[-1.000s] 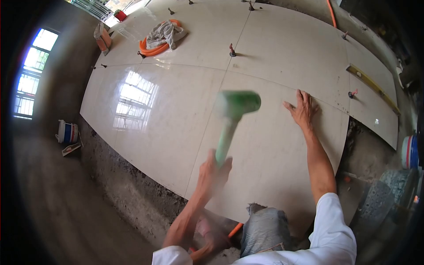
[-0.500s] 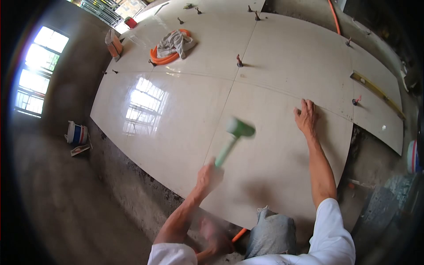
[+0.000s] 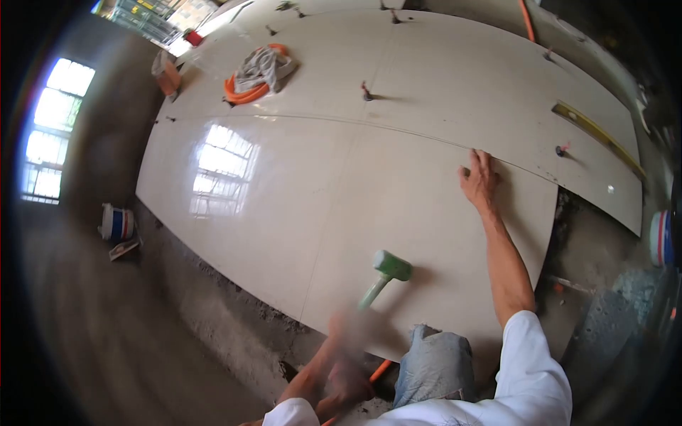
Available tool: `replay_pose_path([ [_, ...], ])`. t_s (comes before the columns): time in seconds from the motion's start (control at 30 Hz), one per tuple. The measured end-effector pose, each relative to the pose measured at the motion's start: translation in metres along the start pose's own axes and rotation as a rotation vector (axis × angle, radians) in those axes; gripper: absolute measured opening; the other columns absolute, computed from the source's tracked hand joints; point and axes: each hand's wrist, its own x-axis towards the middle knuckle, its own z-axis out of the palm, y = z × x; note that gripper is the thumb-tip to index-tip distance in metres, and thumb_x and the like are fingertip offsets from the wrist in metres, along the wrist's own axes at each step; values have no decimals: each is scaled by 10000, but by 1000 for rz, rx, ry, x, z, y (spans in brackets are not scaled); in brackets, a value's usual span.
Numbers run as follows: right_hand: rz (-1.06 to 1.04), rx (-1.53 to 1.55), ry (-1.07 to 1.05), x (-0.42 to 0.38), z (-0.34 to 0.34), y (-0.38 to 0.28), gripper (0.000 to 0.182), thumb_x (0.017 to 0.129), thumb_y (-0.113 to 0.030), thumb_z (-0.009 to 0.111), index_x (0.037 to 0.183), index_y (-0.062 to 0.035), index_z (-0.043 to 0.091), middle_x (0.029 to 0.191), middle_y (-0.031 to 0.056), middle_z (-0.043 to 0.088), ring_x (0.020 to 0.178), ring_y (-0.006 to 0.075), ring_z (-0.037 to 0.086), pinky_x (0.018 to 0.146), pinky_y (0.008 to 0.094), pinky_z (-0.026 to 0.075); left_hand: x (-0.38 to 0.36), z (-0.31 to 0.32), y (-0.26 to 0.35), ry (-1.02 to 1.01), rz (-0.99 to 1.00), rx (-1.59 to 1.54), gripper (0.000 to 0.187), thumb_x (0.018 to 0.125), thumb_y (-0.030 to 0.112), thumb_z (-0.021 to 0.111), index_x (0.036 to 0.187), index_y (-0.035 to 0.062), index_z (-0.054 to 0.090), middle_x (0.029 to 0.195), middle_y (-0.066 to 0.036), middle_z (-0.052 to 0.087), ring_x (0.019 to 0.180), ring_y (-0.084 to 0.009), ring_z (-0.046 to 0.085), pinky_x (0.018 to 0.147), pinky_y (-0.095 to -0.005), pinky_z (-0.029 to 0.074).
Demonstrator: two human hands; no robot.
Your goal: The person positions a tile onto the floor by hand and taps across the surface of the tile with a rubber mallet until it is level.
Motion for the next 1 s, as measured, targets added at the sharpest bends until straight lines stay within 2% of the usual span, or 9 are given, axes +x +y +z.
replay_pose_path([
  [0.07, 12, -13, -40, -1, -5, 5, 469, 853, -266, 602, 1274, -69, 537, 1240, 71, 480, 1221, 263, 446, 843, 573, 464, -6, 0, 19, -84, -97, 35, 238, 804, 170, 604, 1023, 78, 578, 785, -233, 648, 819, -456, 628, 711, -524, 484],
  [0.23, 64, -46, -54, -8, 23, 8, 562, 895, -357, 557, 1377, -80, 473, 1416, 98, 408, 1338, 294, 362, 945, 666, 359, -2, 17, -8, 1, -68, -4, 232, 816, 201, 612, 1007, 69, 603, 772, -254, 646, 773, -475, 627, 663, -532, 478],
  [0.33, 48, -98, -123, -14, 13, 6, 595, 927, -406, 517, 1433, -111, 415, 1457, 57, 381, 1354, 260, 333, 935, 633, 321, -3, -5, 31, -18, -115, 33, 222, 808, 212, 623, 952, 44, 617, 759, -261, 639, 762, -475, 627, 647, -525, 479],
  [0.4, 10, 1, -250, -26, -7, 14, 669, 944, -459, 488, 1491, -110, 323, 1560, 57, 286, 1446, 262, 232, 1055, 631, 217, -5, -5, 32, -2, -72, 51, 214, 795, 204, 624, 906, 21, 613, 743, -260, 632, 738, -462, 631, 639, -514, 479],
  [0.47, -86, 130, -282, -39, -29, 37, 685, 948, -479, 479, 1500, -111, 305, 1566, 71, 274, 1465, 266, 193, 1106, 579, 195, -7, -6, 32, 16, -55, 50, 207, 790, 199, 627, 872, 11, 599, 727, -255, 625, 725, -464, 623, 633, -513, 473],
  [0.57, -61, 45, -290, -63, -57, 58, 706, 948, -502, 473, 1510, -116, 290, 1576, 82, 254, 1464, 268, 192, 1125, 528, 191, -10, -8, 28, 5, -47, 33, 193, 785, 183, 631, 855, 14, 571, 702, -242, 614, 717, -479, 601, 621, -515, 462],
  [0.67, 50, -38, -125, -110, -86, 75, 722, 958, -574, 387, 1488, -87, 323, 1561, 91, 275, 1457, 246, 204, 1116, 529, 220, -8, 1, 17, 48, -32, 14, 187, 777, 174, 623, 853, 10, 576, 682, -234, 606, 690, -463, 604, 612, -500, 466],
  [0.87, 131, -115, -226, -141, -108, 82, 761, 948, -597, 381, 1516, -103, 276, 1594, 101, 210, 1472, 250, 181, 1125, 531, 205, -6, -4, 29, -29, -119, -77, 178, 767, 160, 610, 827, -5, 581, 665, -229, 593, 625, -418, 596, 601, -475, 468],
  [1.0, 138, 2, -204, -139, -108, 81, 761, 931, -553, 466, 1497, -75, 297, 1567, 157, 242, 1463, 307, 180, 1129, 530, 139, -3, -27, 97, -53, 43, 8, 174, 785, 156, 611, 827, 3, 540, 632, -217, 566, 594, -429, 560, 575, -490, 442],
])
